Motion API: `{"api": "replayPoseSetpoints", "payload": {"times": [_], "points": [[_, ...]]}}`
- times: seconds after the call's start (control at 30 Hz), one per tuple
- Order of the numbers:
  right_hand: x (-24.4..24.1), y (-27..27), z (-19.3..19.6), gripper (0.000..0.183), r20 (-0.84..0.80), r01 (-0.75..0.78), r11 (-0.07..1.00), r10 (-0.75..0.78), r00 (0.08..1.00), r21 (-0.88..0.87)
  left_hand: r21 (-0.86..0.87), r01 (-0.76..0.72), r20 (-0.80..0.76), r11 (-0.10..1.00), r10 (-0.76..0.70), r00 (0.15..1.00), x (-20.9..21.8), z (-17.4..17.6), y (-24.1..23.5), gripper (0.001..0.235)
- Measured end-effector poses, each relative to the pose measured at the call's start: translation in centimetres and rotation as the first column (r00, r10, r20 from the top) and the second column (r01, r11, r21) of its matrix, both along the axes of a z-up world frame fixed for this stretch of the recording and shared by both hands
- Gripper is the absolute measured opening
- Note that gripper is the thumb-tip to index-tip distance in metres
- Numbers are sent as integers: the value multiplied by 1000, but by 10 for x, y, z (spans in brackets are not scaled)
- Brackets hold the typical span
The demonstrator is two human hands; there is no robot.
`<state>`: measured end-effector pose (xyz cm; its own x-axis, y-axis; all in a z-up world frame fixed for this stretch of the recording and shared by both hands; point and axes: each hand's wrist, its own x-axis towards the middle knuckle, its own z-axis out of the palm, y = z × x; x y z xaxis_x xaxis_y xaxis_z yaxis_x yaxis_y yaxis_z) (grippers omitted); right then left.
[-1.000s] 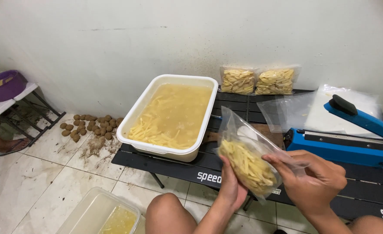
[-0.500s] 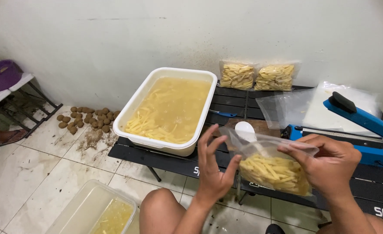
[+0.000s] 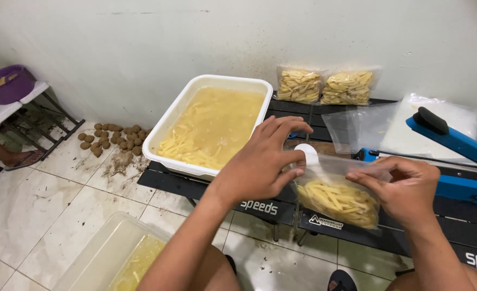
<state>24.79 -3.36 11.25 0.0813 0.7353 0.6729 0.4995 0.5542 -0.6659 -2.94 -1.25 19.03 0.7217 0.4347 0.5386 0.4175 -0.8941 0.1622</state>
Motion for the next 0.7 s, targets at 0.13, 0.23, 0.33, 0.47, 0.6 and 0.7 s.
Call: {"api": "replayPoseSetpoints", "payload": {"times": [0.13, 0.23, 0.33, 0.47, 0.6, 0.7], "points": [[-4, 0, 1, 21, -28, -13, 1000, 12, 1000, -27, -16, 1, -37, 1000, -2, 999, -7, 12, 3, 21], [-10, -3, 3, 20, -49, 12, 999, -13, 999, -31, 28, -43, 135, 999, 39, 990, -22, 10, -6, 30], [-14, -5, 6, 18, -57, -35, 999, 34, 998, -19, -146, -15, 248, 989, 52, 967, -30, -1, -10, 22], [-9, -3, 7, 18, -65, -47, 998, 44, 997, -46, -178, 67, 140, 982, -42, 989, -32, 9, -9, 17], [-2, 2, 2, 22, -148, -80, 991, 64, 987, -106, -377, 140, 74, 916, -121, 990, -33, 30, -6, 23], [-9, 7, 5, 36, -255, -73, 996, 55, 965, -59, -238, 178, 379, 955, -77, 922, -28, 29, -11, 19]]}}
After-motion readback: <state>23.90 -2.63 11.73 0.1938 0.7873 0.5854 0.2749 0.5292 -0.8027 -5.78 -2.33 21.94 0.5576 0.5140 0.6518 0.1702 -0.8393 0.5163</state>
